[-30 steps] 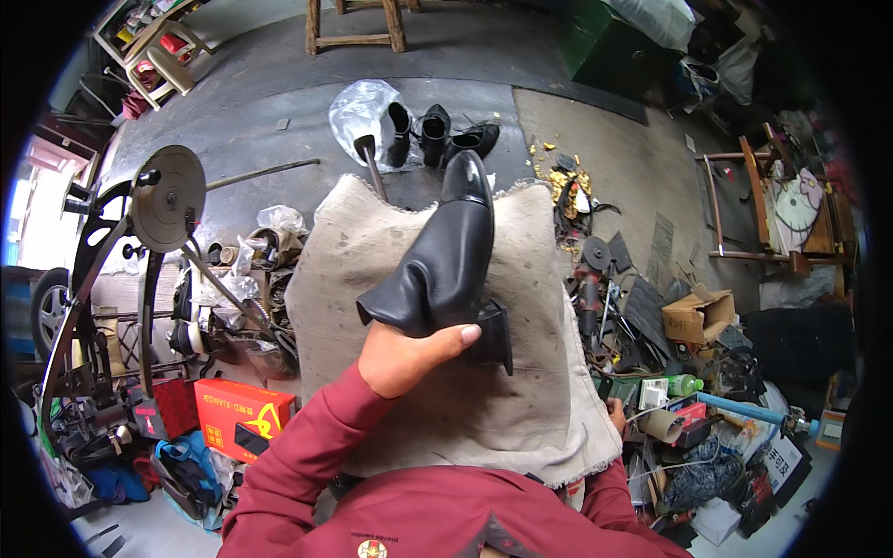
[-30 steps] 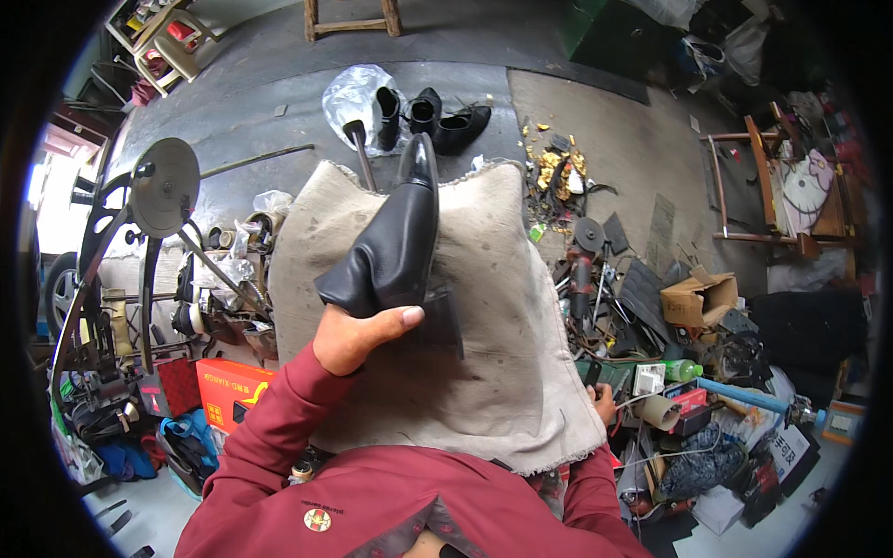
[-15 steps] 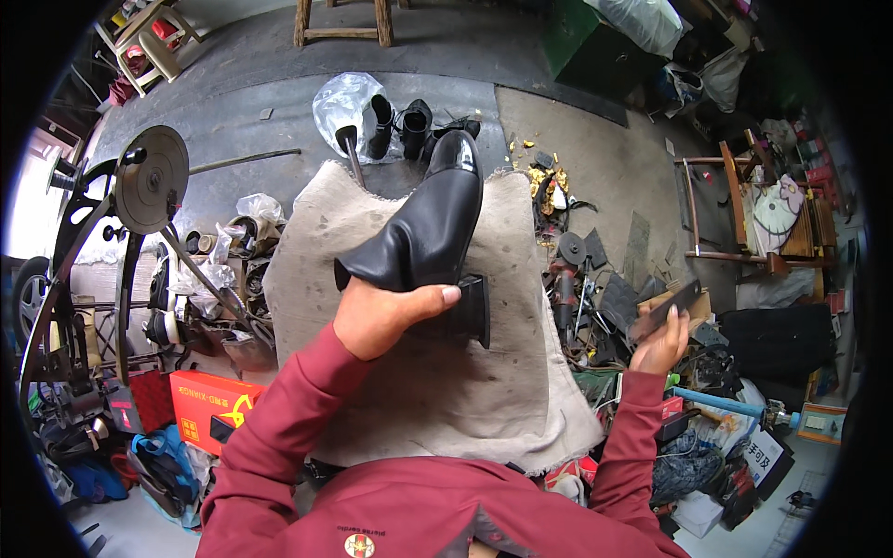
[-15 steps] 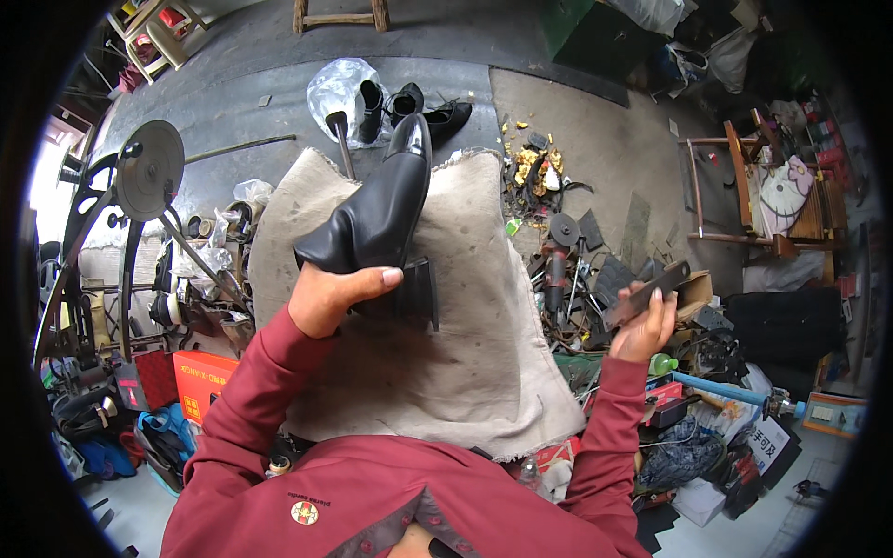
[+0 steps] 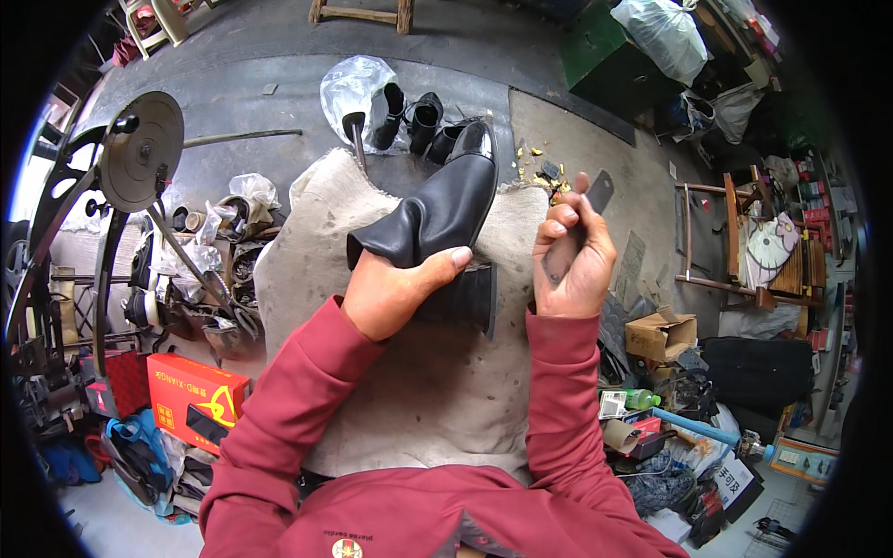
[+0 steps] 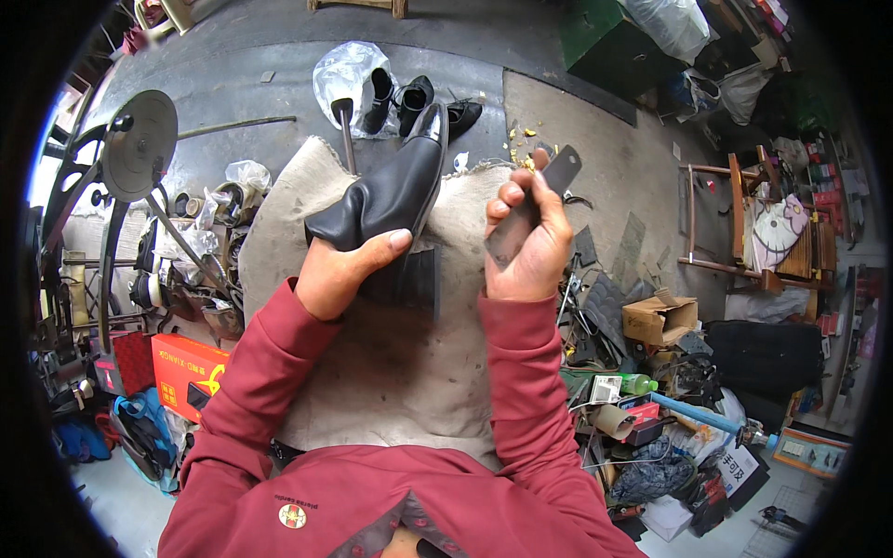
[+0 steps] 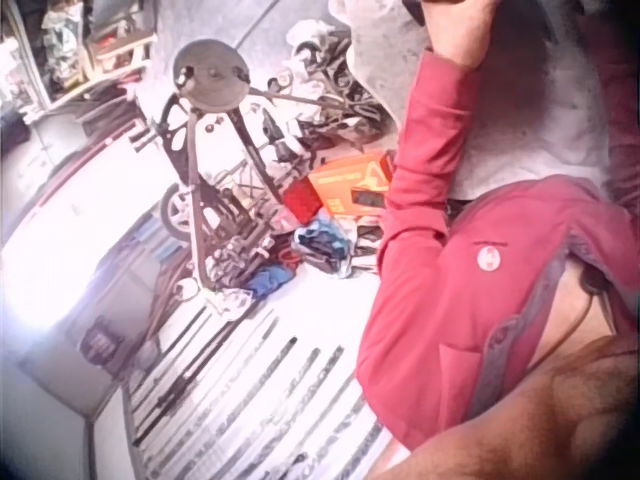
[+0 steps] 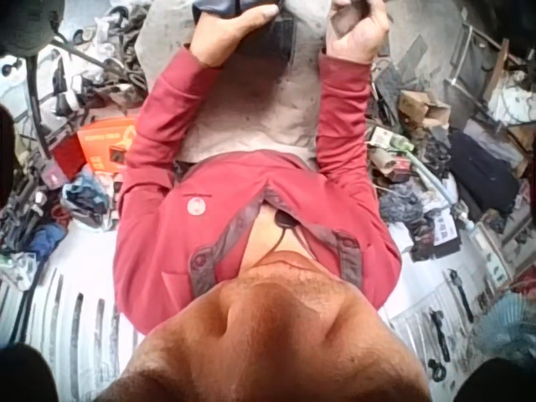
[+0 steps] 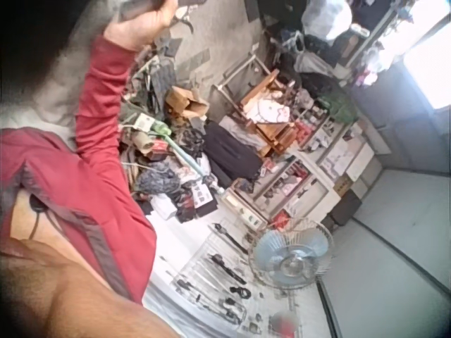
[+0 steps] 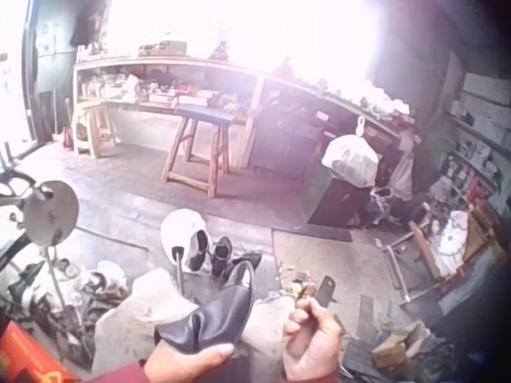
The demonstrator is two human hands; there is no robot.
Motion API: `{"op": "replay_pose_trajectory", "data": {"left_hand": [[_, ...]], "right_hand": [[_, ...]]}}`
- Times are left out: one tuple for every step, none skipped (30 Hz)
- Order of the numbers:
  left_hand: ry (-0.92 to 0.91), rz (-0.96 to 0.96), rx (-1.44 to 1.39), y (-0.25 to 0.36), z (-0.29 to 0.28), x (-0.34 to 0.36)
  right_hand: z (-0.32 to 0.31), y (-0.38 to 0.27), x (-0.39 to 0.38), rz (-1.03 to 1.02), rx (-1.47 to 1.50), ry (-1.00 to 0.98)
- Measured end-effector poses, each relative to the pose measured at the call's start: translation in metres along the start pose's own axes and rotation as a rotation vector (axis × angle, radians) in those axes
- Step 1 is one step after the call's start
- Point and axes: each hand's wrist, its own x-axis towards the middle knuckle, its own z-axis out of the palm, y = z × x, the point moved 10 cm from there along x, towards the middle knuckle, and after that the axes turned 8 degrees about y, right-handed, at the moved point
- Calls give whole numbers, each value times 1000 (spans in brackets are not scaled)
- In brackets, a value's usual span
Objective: The person holds a black high-heeled shoe and uses a metal scraper to smooth the heel and sole. The person rotates the shoe to access different areas and continues scraping the heel and sole surfaces.
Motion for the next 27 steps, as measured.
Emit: {"op": "replay_pose_trajectory", "data": {"left_hand": [[4,-15,-5,-2,-2,0],[7,-31,-10,-5,-4,1],[9,-14,-28,-4,-4,2],[-2,-22,-40,-5,-4,2],[-12,-28,-52,-6,-4,3],[-20,-35,-64,-7,-4,3],[-25,-50,-83,-9,-5,3],[-29,-64,-101,-10,-5,3],[-33,-72,-112,-10,-5,4],[-35,-87,-135,-11,-5,4],[-37,-96,-151,-12,-6,5],[-38,-103,-167,-12,-6,6],[-41,-102,-152,-12,-7,6],[-45,-101,-137,-12,-8,6],[-48,-100,-119,-11,-9,7],[-46,-82,-112,-9,-10,7],[-46,-64,-106,-7,-10,7],[-47,-45,-98,-5,-10,8],[-49,-59,-99,-6,-10,7],[-51,-72,-99,-6,-10,7],[-55,-80,-98,-7,-9,6],[-54,-82,-93,-7,-9,6],[-56,-79,-86,-6,-9,6],[-58,-77,-78,-6,-8,6],[-60,-78,-87,-6,-8,6],[-63,-78,-94,-7,-8,7],[-64,-79,-102,-7,-7,7]], "right_hand": [[0,8,0,41,-19,-1],[-1,15,2,78,-56,13],[8,22,1,128,-28,-81],[8,26,2,156,-6,-86],[15,30,0,185,-20,-164],[18,33,-2,203,-37,-194],[21,36,-4,223,-54,-223],[22,38,-4,238,-31,-224],[23,40,-4,253,-8,-226],[24,42,-4,265,22,-226],[22,41,-4,252,35,-200],[19,41,-3,230,30,-161],[16,41,-2,204,23,-125],[12,40,-1,171,5,-75],[11,38,0,145,-10,-57],[9,37,1,133,-16,-34],[6,36,2,112,-37,9],[3,34,4,90,-57,51],[8,35,5,87,-30,13],[13,37,6,102,-4,-26],[20,39,6,124,27,-84],[27,42,5,146,60,-142],[26,41,7,135,43,-118],[27,42,7,141,46,-123],[28,44,6,147,49,-129],[29,46,6,154,53,-135],[27,46,6,141,31,-110]]}}
